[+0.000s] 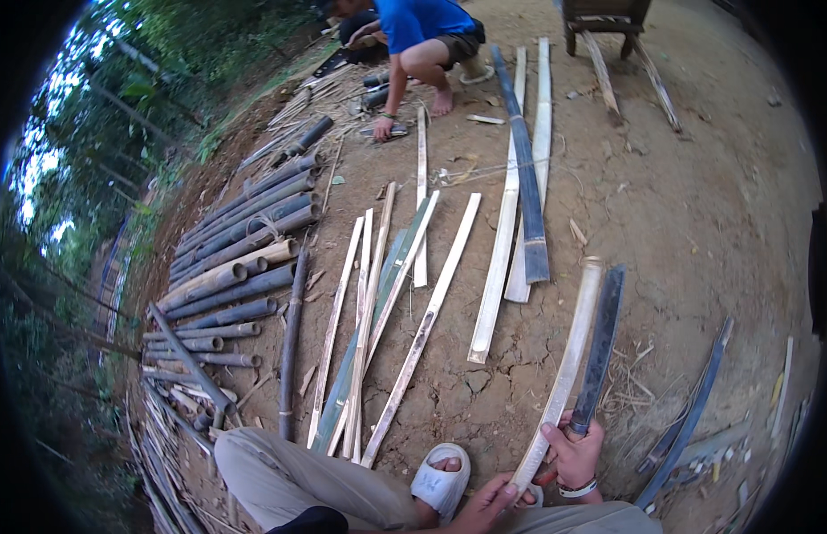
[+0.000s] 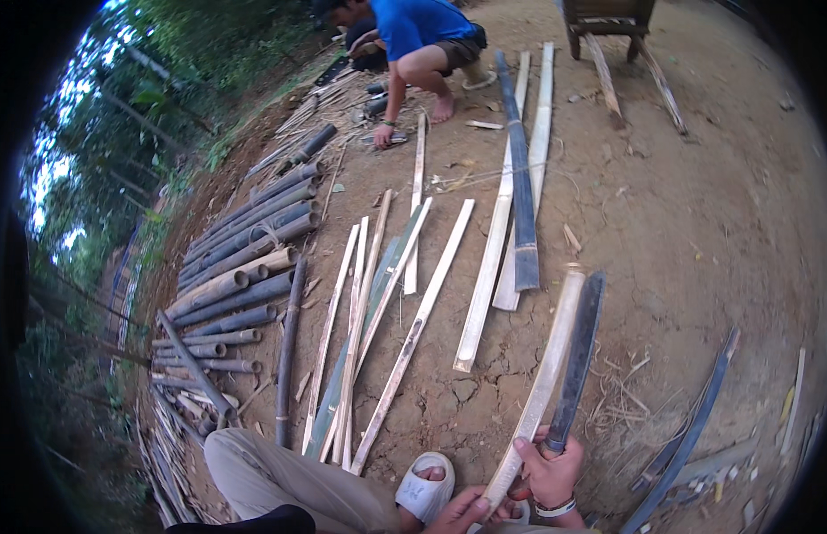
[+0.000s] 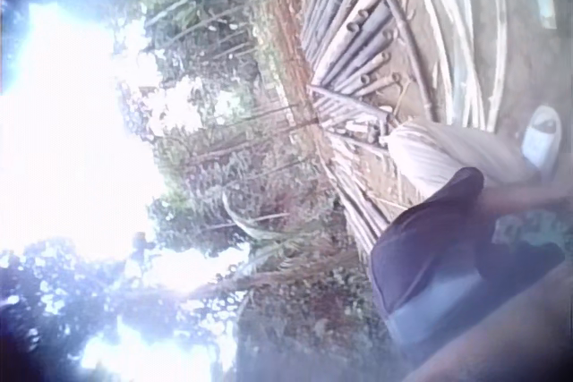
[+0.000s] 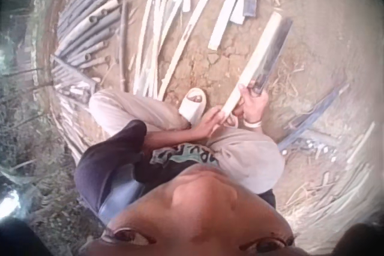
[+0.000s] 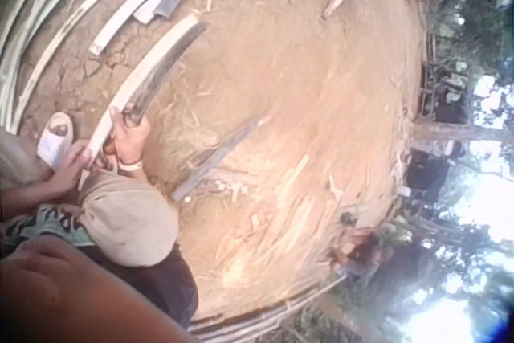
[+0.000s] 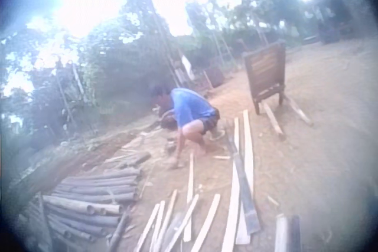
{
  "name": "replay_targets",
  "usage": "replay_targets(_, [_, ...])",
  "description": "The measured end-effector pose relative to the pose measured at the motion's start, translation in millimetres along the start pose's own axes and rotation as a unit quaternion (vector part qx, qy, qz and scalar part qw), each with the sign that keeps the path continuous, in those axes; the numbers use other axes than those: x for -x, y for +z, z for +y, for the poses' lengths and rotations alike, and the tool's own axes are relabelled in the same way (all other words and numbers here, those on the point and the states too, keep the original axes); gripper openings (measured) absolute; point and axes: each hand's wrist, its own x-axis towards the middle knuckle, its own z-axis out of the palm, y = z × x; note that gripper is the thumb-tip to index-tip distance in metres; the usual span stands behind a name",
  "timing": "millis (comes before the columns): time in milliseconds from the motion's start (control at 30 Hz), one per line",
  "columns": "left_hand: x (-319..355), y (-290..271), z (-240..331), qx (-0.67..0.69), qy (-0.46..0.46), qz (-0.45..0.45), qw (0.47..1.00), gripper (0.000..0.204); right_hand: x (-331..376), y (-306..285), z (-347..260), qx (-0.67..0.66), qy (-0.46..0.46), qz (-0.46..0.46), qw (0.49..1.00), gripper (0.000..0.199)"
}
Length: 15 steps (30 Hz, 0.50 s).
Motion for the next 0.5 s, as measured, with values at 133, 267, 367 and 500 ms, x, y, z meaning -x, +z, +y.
replay_targets(133, [-32, -16, -34, -0.098, 0.006, -0.053, 0.994, 0.036, -14, -12, -6, 0.106, -0.007, -0.051, 0.993, 0.023])
replay_targets(267, [-97, -62, 52, -0.046, 0.146, 0.143, 0.978, 0.061, -33, -15, -26, 0.228, 0.009, -0.194, 0.954, 0.026])
replay_targets(367, [-129, -69, 183, -0.041, 0.254, 0.110, 0.960, 0.070, -46, -15, -25, 0.277, 0.021, -0.269, 0.922, 0.032])
replay_targets(500, [-126, -91, 294, -0.419, 0.055, -0.071, 0.904, 0.067, -55, -6, -23, 0.299, 0.040, -0.338, 0.892, 0.031])
